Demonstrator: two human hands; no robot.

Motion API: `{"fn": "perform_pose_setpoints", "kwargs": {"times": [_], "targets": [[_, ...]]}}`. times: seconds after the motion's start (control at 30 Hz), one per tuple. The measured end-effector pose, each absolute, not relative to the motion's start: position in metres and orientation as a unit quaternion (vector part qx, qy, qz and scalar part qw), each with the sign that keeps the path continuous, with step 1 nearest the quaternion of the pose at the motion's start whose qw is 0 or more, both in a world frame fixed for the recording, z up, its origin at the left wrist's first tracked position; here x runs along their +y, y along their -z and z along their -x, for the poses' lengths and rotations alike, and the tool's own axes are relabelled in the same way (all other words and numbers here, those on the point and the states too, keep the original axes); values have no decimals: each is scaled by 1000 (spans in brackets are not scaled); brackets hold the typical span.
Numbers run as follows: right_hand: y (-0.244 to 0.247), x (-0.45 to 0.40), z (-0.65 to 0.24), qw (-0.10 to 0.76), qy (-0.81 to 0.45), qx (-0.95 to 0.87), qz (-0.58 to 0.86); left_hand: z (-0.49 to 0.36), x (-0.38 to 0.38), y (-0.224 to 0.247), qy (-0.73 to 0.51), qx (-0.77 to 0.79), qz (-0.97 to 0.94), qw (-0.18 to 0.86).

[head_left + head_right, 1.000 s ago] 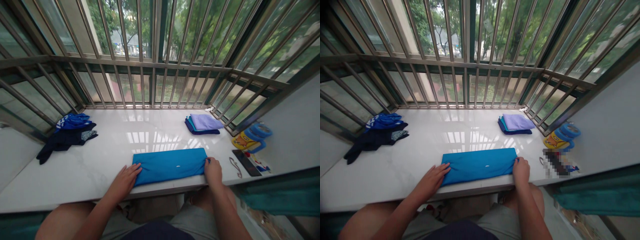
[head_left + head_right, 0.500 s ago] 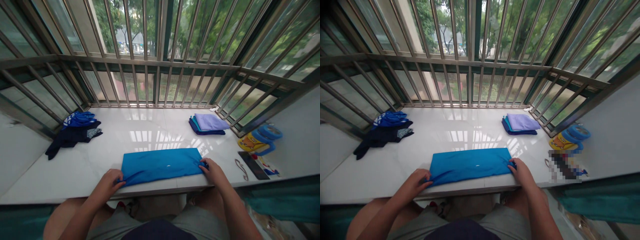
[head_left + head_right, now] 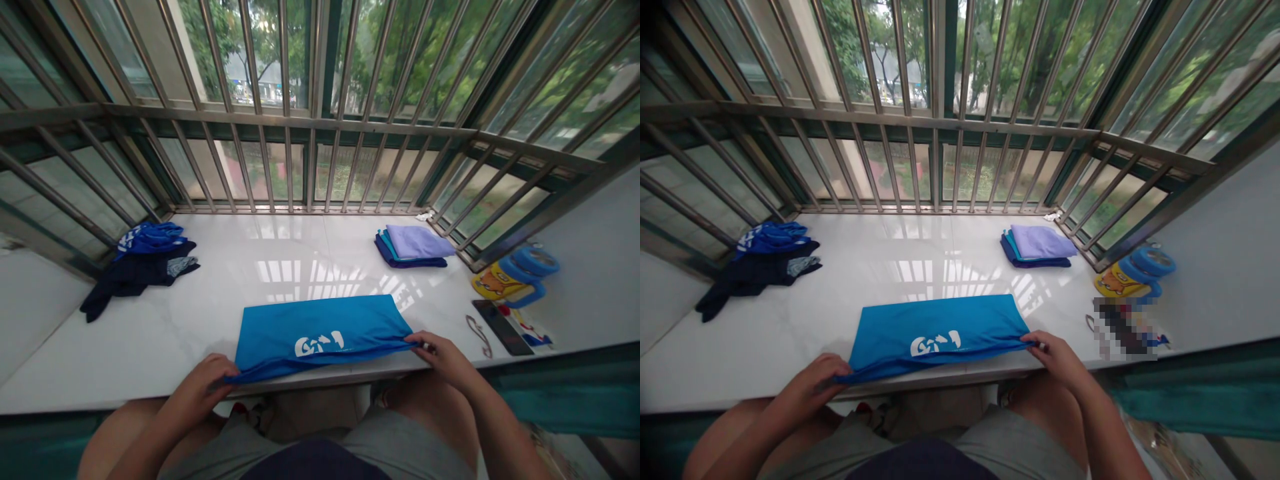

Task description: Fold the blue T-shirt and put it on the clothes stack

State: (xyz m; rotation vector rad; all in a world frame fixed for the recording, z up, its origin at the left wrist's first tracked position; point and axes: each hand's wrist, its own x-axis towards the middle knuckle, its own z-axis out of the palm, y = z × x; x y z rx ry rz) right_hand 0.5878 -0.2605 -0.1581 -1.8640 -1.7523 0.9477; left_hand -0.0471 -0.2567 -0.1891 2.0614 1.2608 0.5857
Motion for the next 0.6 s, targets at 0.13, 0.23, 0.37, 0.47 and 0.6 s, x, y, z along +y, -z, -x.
{"fn": "perform_pose_setpoints", "kwargs": {"times": [0.13,0.23,0.37,0.47,0.6], "targets": [[150,-251,-591,258,-391,-568,677,40,-246,176,-267,522,-724,363],[148,-243,-587,295,-412,-529,681,36,-236,172,-279,523,-697,403],[152,-239,-581,331,-440,-538,638,39,-232,182,-250,499,-706,437],[156,-243,-584,323,-484,-548,602,50,-234,198,-205,444,-756,436],[157,-251,-595,315,-515,-552,576,65,-237,214,-174,400,-802,408]]}}
